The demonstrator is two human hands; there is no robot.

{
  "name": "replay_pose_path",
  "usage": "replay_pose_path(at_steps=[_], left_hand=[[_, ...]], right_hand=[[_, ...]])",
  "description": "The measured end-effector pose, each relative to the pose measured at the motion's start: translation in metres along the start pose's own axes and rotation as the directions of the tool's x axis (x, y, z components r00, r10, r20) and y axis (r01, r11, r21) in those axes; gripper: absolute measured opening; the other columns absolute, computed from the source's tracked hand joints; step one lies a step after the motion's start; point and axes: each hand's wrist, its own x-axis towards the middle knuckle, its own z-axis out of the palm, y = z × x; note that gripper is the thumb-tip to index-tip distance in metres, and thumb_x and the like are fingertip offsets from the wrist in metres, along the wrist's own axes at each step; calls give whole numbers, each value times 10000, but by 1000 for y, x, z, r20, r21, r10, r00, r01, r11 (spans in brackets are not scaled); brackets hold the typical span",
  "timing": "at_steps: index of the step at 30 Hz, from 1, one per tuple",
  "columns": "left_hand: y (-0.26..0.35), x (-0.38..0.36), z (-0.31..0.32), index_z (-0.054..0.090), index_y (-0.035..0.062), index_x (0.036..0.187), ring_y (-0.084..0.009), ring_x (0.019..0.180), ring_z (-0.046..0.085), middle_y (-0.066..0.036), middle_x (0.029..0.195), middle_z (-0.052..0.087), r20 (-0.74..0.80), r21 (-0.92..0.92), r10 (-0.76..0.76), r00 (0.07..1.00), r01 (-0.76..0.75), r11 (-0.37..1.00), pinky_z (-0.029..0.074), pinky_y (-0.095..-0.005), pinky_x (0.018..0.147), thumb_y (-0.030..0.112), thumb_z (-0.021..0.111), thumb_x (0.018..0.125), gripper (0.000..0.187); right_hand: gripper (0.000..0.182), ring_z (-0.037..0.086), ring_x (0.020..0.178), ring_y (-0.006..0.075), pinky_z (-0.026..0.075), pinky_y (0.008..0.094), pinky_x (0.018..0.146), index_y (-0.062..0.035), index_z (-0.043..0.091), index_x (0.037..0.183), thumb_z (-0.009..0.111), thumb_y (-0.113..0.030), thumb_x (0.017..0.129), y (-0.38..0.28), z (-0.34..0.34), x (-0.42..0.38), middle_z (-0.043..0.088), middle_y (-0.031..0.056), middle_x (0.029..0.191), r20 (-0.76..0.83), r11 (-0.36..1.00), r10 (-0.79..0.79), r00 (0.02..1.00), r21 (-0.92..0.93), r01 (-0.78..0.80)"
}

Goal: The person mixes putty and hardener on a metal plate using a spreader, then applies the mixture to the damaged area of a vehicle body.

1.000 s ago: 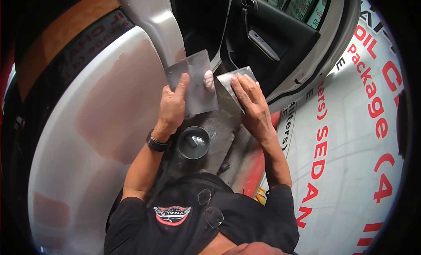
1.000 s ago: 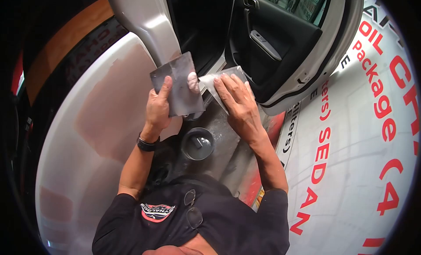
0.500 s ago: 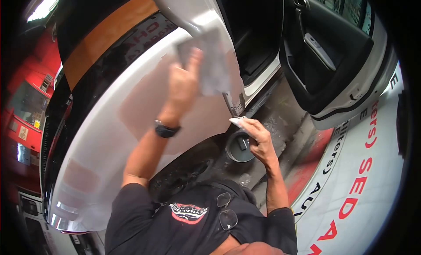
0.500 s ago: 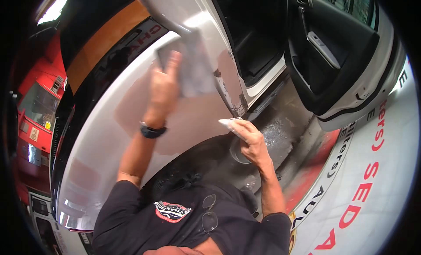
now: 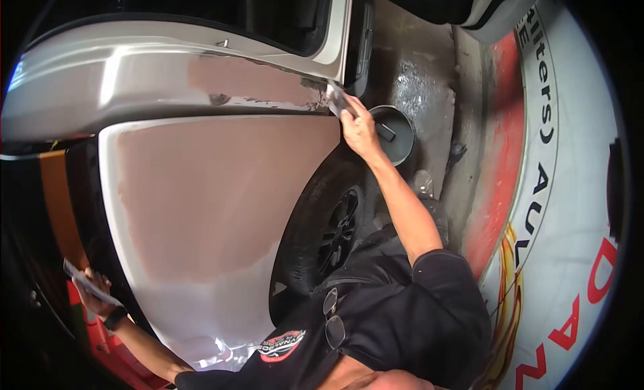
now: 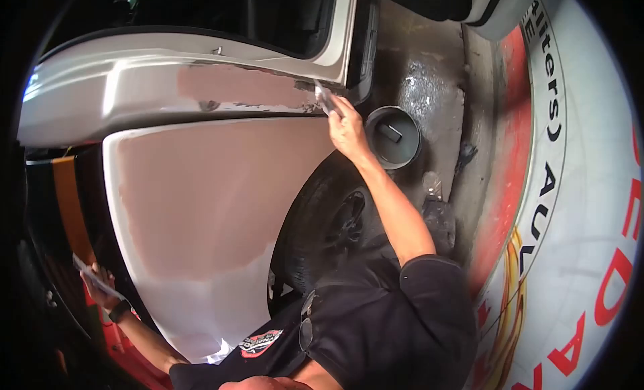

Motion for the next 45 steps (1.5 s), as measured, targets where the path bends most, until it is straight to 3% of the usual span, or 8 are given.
replay_pose_path(at_steps=[1,2,5,17,22,25,35,45], left_hand=[[-2,-3,5,506,102,895,-121,483,378,-11,676,420,-105,31,80,991,-77,997,506,-333,532,370,462,1045,310],[-1,-1,-8,499,106,886,-112,488,378,-12,678,402,118,-4,87,989,-88,996,517,-342,551,360,450,1051,307],[-1,-1,-18,480,122,814,-97,416,348,8,628,399,154,-126,92,984,-72,989,507,-359,564,346,462,1050,325],[3,1,10,571,42,938,-114,434,469,-36,679,519,264,-269,117,957,-43,962,490,-427,719,166,518,1019,158],[2,3,12,570,39,959,-116,464,495,-44,721,536,320,-267,120,940,-32,963,473,-451,748,151,512,1016,139],[3,5,9,568,39,962,-118,464,482,-43,710,526,335,-255,100,937,-12,967,464,-448,742,150,508,1016,137],[3,1,13,565,45,964,-122,469,474,-39,706,523,261,-274,116,958,-42,961,462,-449,749,157,510,1014,134],[8,-4,5,577,42,970,-125,463,492,-45,685,526,226,-306,86,970,-13,952,465,-456,772,138,522,1002,115]], right_hand=[[463,627,1057,281,478,304,918,-15,546,1346,449,47,898,3,8,4,615,177,1143,23,999,-28,999,-42,29],[475,618,1089,284,467,309,948,-18,547,1349,448,58,891,11,17,8,613,185,1172,4,992,-104,995,-77,104],[553,587,1125,377,499,403,966,-48,529,1370,475,98,839,38,41,17,584,203,1228,-13,931,-298,954,-223,288],[640,562,1195,369,489,416,1002,-38,520,1370,529,164,763,78,83,27,562,191,1287,-78,925,-307,948,-257,278],[580,575,1182,362,497,402,989,-16,592,1285,658,85,718,73,83,2,569,178,1286,18,950,-237,971,-203,236],[575,554,1172,377,478,430,999,-9,589,1277,551,115,717,73,65,-5,553,199,1269,153,920,-267,952,-254,299],[602,546,1201,381,469,420,1016,-18,522,1365,525,158,789,69,88,31,547,215,1288,-116,935,-280,953,-256,244],[622,565,1197,359,490,416,1000,-50,592,1310,659,95,709,73,82,10,564,193,1265,30,948,-263,964,-177,264]])
